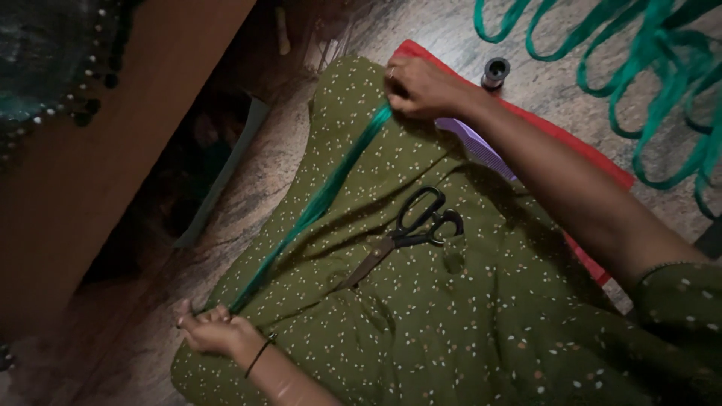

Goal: The recorder is creating decorative tassels from green thread and attaching them to the edge of a green garment.

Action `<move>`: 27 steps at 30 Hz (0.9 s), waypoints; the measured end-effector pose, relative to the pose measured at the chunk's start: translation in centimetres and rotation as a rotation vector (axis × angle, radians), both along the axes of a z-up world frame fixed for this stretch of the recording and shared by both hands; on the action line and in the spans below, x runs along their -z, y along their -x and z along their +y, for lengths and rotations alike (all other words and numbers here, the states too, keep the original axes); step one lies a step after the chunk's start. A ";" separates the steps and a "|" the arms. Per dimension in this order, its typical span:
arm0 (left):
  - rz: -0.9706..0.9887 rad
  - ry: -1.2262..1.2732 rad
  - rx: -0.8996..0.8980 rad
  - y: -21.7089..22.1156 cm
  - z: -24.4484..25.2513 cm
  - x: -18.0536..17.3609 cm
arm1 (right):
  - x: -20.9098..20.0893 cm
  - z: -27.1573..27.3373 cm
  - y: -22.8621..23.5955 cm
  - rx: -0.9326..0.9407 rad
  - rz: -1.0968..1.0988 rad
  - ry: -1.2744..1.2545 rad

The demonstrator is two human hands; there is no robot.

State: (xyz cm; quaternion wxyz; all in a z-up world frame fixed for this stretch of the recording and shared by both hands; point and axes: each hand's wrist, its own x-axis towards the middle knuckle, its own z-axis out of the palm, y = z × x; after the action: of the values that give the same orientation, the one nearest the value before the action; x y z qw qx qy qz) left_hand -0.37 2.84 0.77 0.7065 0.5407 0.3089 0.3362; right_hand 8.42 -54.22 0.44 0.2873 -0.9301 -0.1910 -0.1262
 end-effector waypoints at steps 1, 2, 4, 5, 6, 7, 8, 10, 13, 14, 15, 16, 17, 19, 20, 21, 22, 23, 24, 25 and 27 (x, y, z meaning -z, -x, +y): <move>0.002 -0.001 -0.001 0.1 0.1 0.2 | -0.3 0.0 0.4 -0.001 0.002 -0.001; -0.011 0.017 0.012 0.2 0.3 0.4 | -0.5 0.0 0.8 0.026 0.040 -0.042; -0.030 0.033 0.020 -0.1 0.7 0.4 | -0.6 0.0 0.8 0.046 0.072 -0.084; -0.025 0.056 0.012 -0.2 0.6 0.5 | -0.2 -0.3 0.8 0.066 0.109 -0.155; -0.020 0.078 0.004 -0.3 0.6 0.5 | 0.1 -0.5 0.8 0.087 0.147 -0.225; -0.020 0.081 0.004 -0.4 0.2 0.2 | 0.2 -0.6 0.8 0.087 0.147 -0.222; -0.022 0.061 -0.038 -0.5 -0.3 -0.1 | 0.4 -0.7 0.8 0.101 0.143 -0.244; -0.020 0.039 -0.083 -0.5 -0.3 -0.5 | 0.7 -0.4 0.7 0.112 0.143 -0.268; -0.057 0.069 -0.112 -0.4 -0.2 -0.2 | 1.1 -0.2 0.8 0.127 0.060 -0.245; -0.047 0.058 -0.113 -0.3 -0.2 -0.2 | 1.0 -0.2 0.9 0.144 0.043 -0.259; -0.039 0.047 -0.114 -0.3 -0.1 -0.2 | 1.0 -0.1 0.9 0.160 0.025 -0.274; -0.039 0.047 -0.119 -0.4 0.2 0.0 | 1.2 0.1 0.7 0.155 0.026 -0.274; -0.041 0.056 -0.138 -0.5 0.5 0.3 | 1.4 0.1 0.7 0.179 0.024 -0.285; -0.043 0.068 -0.155 -0.7 0.7 0.8 | 1.5 -0.2 0.6 0.205 0.022 -0.292; -0.069 0.082 -0.169 -0.7 0.7 1.1 | 1.5 -0.3 0.6 0.217 0.026 -0.279; -0.096 0.092 -0.186 -0.6 1.0 1.1 | 1.5 -0.2 0.6 0.227 0.032 -0.270; -0.096 0.091 -0.188 -0.4 0.9 1.1 | 2.0 -0.2 0.5 0.225 0.032 -0.271; -0.107 0.060 -0.156 -0.4 0.8 0.9 | 2.4 0.0 0.2 0.234 -0.027 -0.265; -0.118 0.028 -0.124 -0.3 0.7 0.8 | 2.9 0.1 0.0 0.242 -0.086 -0.259; -0.120 0.028 -0.127 -0.1 -1.0 -0.7 | 2.3 0.7 -0.4 0.239 -0.087 -0.259; 0.018 0.032 -0.109 0.6 -4.1 -3.7 | 1.4 2.2 -0.9 0.378 -0.262 -0.269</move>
State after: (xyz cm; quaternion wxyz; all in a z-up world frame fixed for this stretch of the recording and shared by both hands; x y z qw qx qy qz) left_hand -0.99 -1.21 4.52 0.6930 0.5148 0.3493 0.3643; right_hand 9.32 -51.98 -0.99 0.3525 -0.8785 -0.0311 -0.3210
